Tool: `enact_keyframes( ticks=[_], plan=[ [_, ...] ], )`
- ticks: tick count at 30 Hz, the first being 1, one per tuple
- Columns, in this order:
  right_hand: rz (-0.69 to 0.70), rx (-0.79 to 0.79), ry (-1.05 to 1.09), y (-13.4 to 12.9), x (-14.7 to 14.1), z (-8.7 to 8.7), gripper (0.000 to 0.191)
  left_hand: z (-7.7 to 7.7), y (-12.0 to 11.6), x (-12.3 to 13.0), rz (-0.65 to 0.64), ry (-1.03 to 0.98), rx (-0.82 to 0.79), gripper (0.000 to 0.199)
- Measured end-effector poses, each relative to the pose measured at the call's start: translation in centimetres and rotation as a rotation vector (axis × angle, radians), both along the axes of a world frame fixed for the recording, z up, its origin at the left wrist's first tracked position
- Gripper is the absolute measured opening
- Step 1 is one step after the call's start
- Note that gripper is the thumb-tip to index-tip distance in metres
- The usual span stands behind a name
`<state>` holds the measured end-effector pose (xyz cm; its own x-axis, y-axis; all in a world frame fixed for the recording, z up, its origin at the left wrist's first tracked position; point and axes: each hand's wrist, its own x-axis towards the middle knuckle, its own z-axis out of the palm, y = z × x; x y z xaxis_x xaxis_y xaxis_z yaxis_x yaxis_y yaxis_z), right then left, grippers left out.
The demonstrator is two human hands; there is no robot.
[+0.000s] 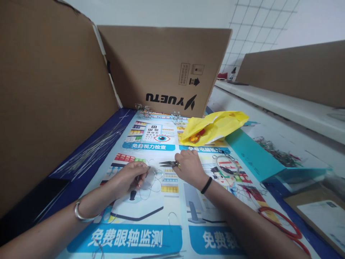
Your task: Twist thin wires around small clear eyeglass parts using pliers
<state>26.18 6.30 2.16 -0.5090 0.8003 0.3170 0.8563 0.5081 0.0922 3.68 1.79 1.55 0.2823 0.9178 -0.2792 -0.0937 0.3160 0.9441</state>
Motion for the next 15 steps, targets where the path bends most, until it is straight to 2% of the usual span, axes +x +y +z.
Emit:
enact_keyframes(
  ticks=[4, 8, 15],
  plan=[
    [0.041, -0.040, 0.005, 0.35, 0.40, -0.04, 0.009, 0.17, 0.04, -0.05, 0.030, 0.006, -0.019, 0.024],
    [0.023, -0.015, -0.119, 0.45, 0.47, 0.11, 0.011, 0.01, 0.10, -0.15, 0.013, -0.048, -0.031, 0.025],
    [0.035, -0.004, -0.188, -0.19, -0.25, 0.21, 0.018, 0.25, 0.09, -0.14, -0.042, -0.100, 0.063, 0.028]
  ],
)
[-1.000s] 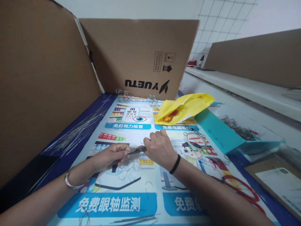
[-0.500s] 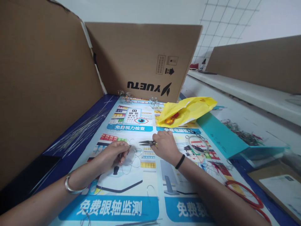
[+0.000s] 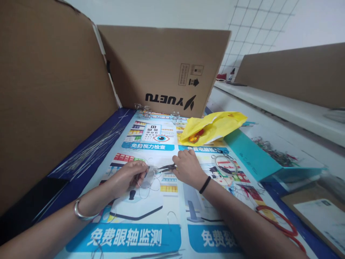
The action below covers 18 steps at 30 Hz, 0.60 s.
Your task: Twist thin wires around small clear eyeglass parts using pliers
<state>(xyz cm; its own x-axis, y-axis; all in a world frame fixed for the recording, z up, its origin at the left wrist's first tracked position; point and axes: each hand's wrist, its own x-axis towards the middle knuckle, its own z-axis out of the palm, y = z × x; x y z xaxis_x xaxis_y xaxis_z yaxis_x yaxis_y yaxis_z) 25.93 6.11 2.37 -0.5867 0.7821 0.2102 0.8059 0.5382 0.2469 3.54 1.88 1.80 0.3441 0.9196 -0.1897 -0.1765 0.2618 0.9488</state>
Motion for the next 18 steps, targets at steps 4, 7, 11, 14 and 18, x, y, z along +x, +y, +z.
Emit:
enact_keyframes(
  ticks=[4, 7, 11, 14, 18],
  plan=[
    [0.028, -0.009, -0.001, 0.0, -0.1, -0.4, 0.016, -0.1, 0.0, 0.0, -0.002, 0.028, -0.003, 0.027],
    [0.052, -0.019, -0.003, 0.1, 0.1, -0.5, 0.012, -0.2, 0.0, 0.1, 0.003, 0.053, -0.025, 0.028],
    [0.041, 0.038, 0.000, 0.4, 0.6, -0.2, 0.011, -0.2, -0.1, 0.2, 0.012, 0.103, -0.087, 0.025],
    [0.070, 0.127, 0.000, 0.5, 0.8, 0.2, 0.013, -0.3, -0.1, 0.3, 0.024, 0.149, -0.091, 0.021],
    [0.136, 0.329, 0.011, 0.2, 0.9, 1.0, 0.026, -0.6, 0.0, 0.4, 0.008, 0.252, -0.056, 0.020]
  ],
)
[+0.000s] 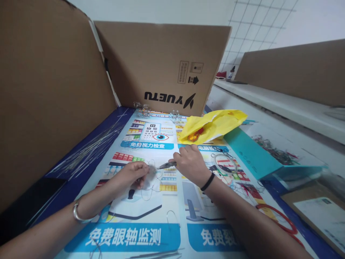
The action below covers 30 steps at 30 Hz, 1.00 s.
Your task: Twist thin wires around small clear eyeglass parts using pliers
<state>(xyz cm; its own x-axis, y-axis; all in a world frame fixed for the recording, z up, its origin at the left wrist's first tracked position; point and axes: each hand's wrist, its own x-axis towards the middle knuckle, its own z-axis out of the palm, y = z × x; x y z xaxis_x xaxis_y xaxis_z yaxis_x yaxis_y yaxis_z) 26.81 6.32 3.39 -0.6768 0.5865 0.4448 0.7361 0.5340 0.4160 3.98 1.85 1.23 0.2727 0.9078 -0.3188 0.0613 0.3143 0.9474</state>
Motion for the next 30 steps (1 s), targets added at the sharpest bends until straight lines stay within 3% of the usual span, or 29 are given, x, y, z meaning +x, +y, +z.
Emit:
enact_keyframes(
  ticks=[4, 9, 19, 23, 30],
  plan=[
    [0.038, 0.135, -0.016, -0.4, -0.1, 0.7, 0.031, 0.2, -0.2, 0.2, -0.006, 0.094, 0.015, 0.018],
    [0.061, 0.192, -0.038, -0.3, 0.0, 0.8, 0.031, 0.7, -0.3, 0.2, -0.040, 0.199, 0.043, 0.019],
    [0.082, 0.111, -0.029, -0.5, -0.1, 1.0, 0.033, 0.1, -0.2, 0.1, -0.091, 0.296, 0.105, 0.020],
    [0.020, 0.025, -0.037, -1.6, -0.8, 1.7, 0.032, -0.3, -0.1, 0.1, -0.045, 0.366, 0.172, 0.013],
    [-0.068, -0.049, -0.020, -2.4, -1.4, 2.1, 0.028, 0.5, -0.5, 0.5, 0.012, 0.418, 0.237, 0.013]
  ],
)
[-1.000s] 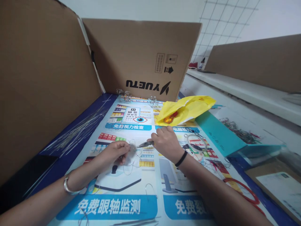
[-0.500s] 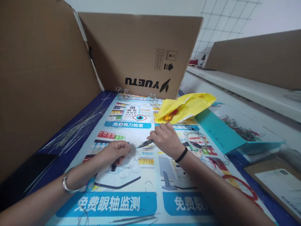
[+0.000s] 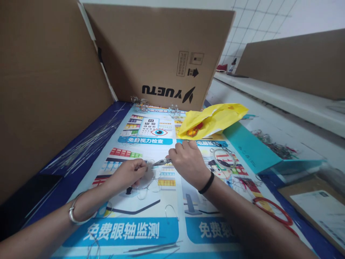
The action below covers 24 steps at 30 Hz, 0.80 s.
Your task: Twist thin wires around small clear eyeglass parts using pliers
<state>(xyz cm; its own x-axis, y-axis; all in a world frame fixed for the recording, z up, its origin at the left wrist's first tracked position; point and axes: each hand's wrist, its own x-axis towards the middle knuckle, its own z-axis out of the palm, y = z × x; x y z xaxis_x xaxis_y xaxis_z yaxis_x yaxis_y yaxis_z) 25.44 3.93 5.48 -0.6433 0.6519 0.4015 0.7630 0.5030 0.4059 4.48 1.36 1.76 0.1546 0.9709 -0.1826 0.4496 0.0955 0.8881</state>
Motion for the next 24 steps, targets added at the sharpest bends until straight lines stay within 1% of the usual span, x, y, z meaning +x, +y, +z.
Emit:
enact_keyframes(
  ticks=[2, 4, 7, 9, 12, 14, 16, 21, 24],
  plan=[
    [-0.024, -0.045, -0.015, 0.04, -0.03, 0.00, 0.022, -0.15, 0.04, -0.04, 0.006, -0.015, -0.003, 0.012],
    [-0.055, -0.126, -0.032, 0.08, -0.05, 0.00, 0.015, -0.48, 0.17, -0.14, 0.011, -0.028, -0.014, 0.011],
    [-0.094, -0.225, -0.045, 0.10, -0.07, -0.05, 0.010, -0.84, 0.35, -0.23, 0.013, -0.011, -0.026, 0.010],
    [-0.106, -0.242, -0.046, 0.11, -0.07, -0.08, 0.009, -0.77, 0.35, -0.21, 0.014, 0.011, -0.028, 0.010],
    [-0.119, -0.207, -0.033, 0.14, -0.08, -0.07, 0.009, -0.33, 0.21, -0.14, 0.004, 0.043, -0.019, 0.011],
    [-0.122, -0.172, -0.020, 0.11, -0.12, -0.02, 0.010, -0.05, 0.09, -0.14, -0.007, 0.068, 0.025, 0.012],
    [-0.116, -0.171, -0.016, 0.00, -0.20, 0.05, 0.010, 0.04, 0.03, -0.20, -0.020, 0.090, 0.096, 0.013],
    [-0.124, -0.259, -0.022, -0.53, -0.42, 0.29, 0.011, -0.27, 0.06, -0.37, -0.056, 0.207, 0.248, 0.016],
    [-0.127, -0.288, -0.033, -0.75, -0.54, 0.49, 0.011, -0.37, 0.06, -0.34, -0.055, 0.245, 0.287, 0.017]
  ],
)
